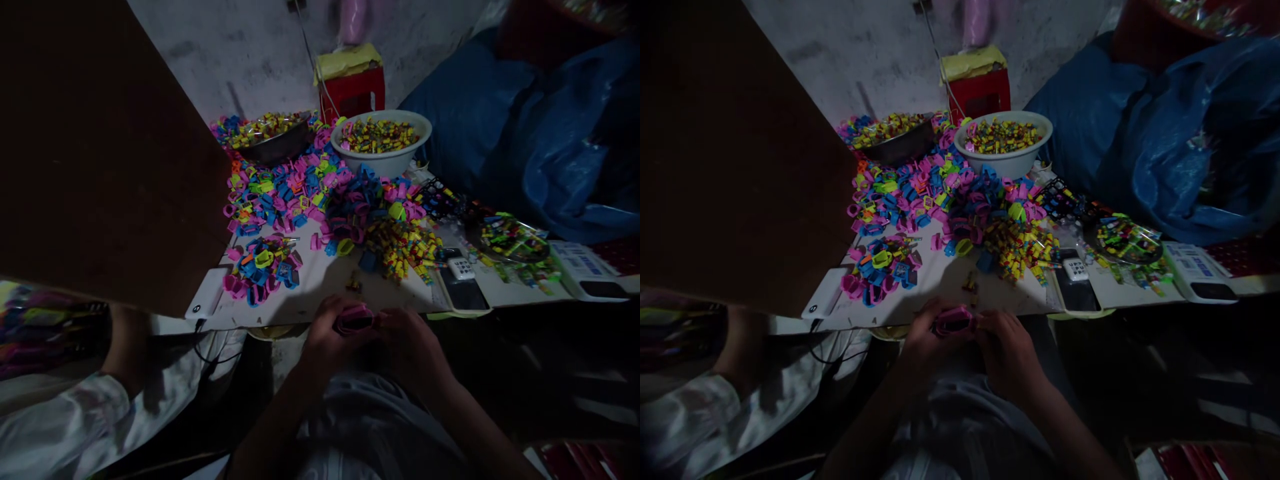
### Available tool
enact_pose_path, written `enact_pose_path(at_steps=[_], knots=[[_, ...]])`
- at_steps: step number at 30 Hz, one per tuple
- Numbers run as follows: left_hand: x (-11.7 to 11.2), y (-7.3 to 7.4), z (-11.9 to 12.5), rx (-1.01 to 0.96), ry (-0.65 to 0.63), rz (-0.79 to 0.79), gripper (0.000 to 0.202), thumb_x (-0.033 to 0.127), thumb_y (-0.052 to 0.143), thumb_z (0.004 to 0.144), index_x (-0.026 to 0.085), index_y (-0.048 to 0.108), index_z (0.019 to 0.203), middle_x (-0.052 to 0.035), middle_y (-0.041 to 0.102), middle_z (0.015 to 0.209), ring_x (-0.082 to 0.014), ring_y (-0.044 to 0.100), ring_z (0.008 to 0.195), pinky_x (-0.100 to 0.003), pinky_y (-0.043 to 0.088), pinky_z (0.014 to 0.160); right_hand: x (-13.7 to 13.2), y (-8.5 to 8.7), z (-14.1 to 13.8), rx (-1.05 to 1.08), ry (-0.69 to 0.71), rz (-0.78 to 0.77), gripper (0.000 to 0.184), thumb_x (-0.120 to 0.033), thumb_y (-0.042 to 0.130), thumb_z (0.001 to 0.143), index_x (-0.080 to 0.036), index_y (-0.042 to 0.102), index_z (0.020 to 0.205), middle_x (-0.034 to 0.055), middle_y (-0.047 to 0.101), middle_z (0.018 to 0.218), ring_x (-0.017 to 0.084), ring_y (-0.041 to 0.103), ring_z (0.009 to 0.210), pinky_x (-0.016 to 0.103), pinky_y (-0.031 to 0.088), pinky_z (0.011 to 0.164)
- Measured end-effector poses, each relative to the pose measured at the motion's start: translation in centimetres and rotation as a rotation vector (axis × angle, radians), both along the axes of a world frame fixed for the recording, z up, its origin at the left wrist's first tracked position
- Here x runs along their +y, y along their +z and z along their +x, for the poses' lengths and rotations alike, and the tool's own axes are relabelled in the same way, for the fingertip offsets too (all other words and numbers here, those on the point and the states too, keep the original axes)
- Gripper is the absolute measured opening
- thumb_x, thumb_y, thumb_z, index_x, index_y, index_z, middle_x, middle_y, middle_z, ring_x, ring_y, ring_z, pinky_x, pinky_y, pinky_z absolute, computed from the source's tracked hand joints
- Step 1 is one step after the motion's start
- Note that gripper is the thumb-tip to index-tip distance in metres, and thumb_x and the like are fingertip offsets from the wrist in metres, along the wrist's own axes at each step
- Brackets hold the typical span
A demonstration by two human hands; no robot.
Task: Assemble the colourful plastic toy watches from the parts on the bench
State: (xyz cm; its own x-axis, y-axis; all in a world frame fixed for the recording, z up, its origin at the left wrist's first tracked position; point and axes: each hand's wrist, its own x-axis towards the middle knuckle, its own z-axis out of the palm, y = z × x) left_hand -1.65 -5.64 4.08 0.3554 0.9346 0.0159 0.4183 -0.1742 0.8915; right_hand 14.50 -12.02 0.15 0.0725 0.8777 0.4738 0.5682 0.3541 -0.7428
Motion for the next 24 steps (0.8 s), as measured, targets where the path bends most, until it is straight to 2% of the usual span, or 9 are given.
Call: enact_pose_path(at_steps=[4, 6, 8, 11, 14, 17, 19, 21, 24], knots=[[0.0, 0.0, -0.1, 0.031, -0.042, -0.051, 0.039, 0.047, 0.078, 0.066, 0.020, 0.065, 0.091, -0.0026, 0.064, 0.088, -0.0208, 0.060, 0.083, -0.030, 0.045, 0.078, 0.3, 0.3, 0.3, -0.134, 0.048, 0.014, 0.008, -0.019, 0.045, 0.092, -0.022, 0.050, 0.098, 0.0073, 0.066, 0.095, 0.019, 0.061, 0.085, 0.031, 0.048, 0.072], [0.0, -0.6, -0.2, 0.038, -0.069, -0.093, 0.037, 0.049, 0.072, 0.072, 0.020, 0.063, 0.092, -0.0018, 0.064, 0.084, -0.0192, 0.060, 0.079, -0.028, 0.045, 0.073, 0.5, 0.2, 0.5, -0.263, 0.059, 0.013, 0.009, -0.022, 0.047, 0.092, -0.021, 0.052, 0.099, 0.0080, 0.067, 0.092, 0.021, 0.061, 0.083, 0.033, 0.047, 0.073], [0.0, -1.5, -0.4, 0.024, -0.101, -0.153, 0.036, 0.052, 0.066, 0.077, 0.019, 0.063, 0.093, -0.0021, 0.065, 0.083, -0.0189, 0.061, 0.078, -0.027, 0.046, 0.070, 0.6, 0.2, 0.7, -0.374, 0.058, -0.002, 0.009, -0.024, 0.046, 0.093, -0.020, 0.055, 0.094, 0.0063, 0.067, 0.081, 0.020, 0.062, 0.074, 0.031, 0.044, 0.067], [0.1, -3.0, -0.5, -0.097, -0.182, -0.309, 0.042, 0.054, 0.064, 0.078, 0.018, 0.063, 0.099, -0.0063, 0.070, 0.091, -0.0226, 0.065, 0.089, -0.029, 0.049, 0.076, 0.7, 0.1, 0.7, -0.461, 0.102, -0.029, 0.020, -0.025, 0.044, 0.094, -0.020, 0.054, 0.078, 0.0030, 0.063, 0.065, 0.018, 0.060, 0.061, 0.029, 0.037, 0.056], [0.3, -3.7, -0.6, -0.149, -0.244, -0.403, 0.047, 0.054, 0.064, 0.079, 0.016, 0.062, 0.107, -0.0110, 0.071, 0.101, -0.0251, 0.067, 0.096, -0.032, 0.051, 0.081, 0.9, -0.5, 0.5, -0.453, 0.139, -0.083, 0.024, -0.026, 0.043, 0.094, -0.021, 0.052, 0.072, 0.0021, 0.062, 0.062, 0.016, 0.058, 0.058, 0.028, 0.034, 0.055], [1.4, -3.7, -1.2, 0.007, -0.182, -0.277, 0.042, 0.052, 0.064, 0.079, 0.017, 0.063, 0.103, -0.0094, 0.071, 0.098, -0.0233, 0.067, 0.088, -0.031, 0.051, 0.076, 1.8, -1.9, 1.3, -0.444, 0.084, -0.174, 0.016, -0.032, 0.050, 0.091, -0.020, 0.058, 0.086, 0.0055, 0.066, 0.078, 0.020, 0.061, 0.073, 0.030, 0.040, 0.066], [3.1, -3.5, -2.3, 0.124, -0.073, -0.133, 0.037, 0.050, 0.062, 0.080, 0.019, 0.063, 0.100, -0.0065, 0.071, 0.094, -0.0213, 0.067, 0.083, -0.030, 0.050, 0.073, 2.8, -3.5, 2.6, -0.497, -0.023, -0.204, 0.031, -0.039, 0.057, 0.087, -0.018, 0.058, 0.109, 0.0115, 0.067, 0.097, 0.027, 0.061, 0.089, 0.036, 0.043, 0.074], [5.7, -3.3, -4.1, 0.219, 0.056, 0.037, 0.033, 0.049, 0.059, 0.083, 0.021, 0.063, 0.100, -0.0059, 0.070, 0.095, -0.0211, 0.066, 0.084, -0.030, 0.050, 0.075, 3.8, -5.1, 4.4, -0.573, -0.147, -0.237, 0.046, -0.040, 0.058, 0.085, -0.018, 0.052, 0.125, 0.0151, 0.064, 0.110, 0.032, 0.059, 0.097, 0.040, 0.044, 0.075], [10.2, -2.9, -7.8, 0.466, 0.231, 0.294, 0.038, 0.049, 0.059, 0.083, 0.018, 0.063, 0.103, -0.0111, 0.068, 0.101, -0.0268, 0.062, 0.096, -0.037, 0.047, 0.085, 4.7, -7.1, 6.6, -0.701, -0.280, -0.303, 0.036, -0.034, 0.056, 0.087, -0.024, 0.056, 0.121, 0.0136, 0.063, 0.111, 0.032, 0.058, 0.094, 0.041, 0.042, 0.071]])
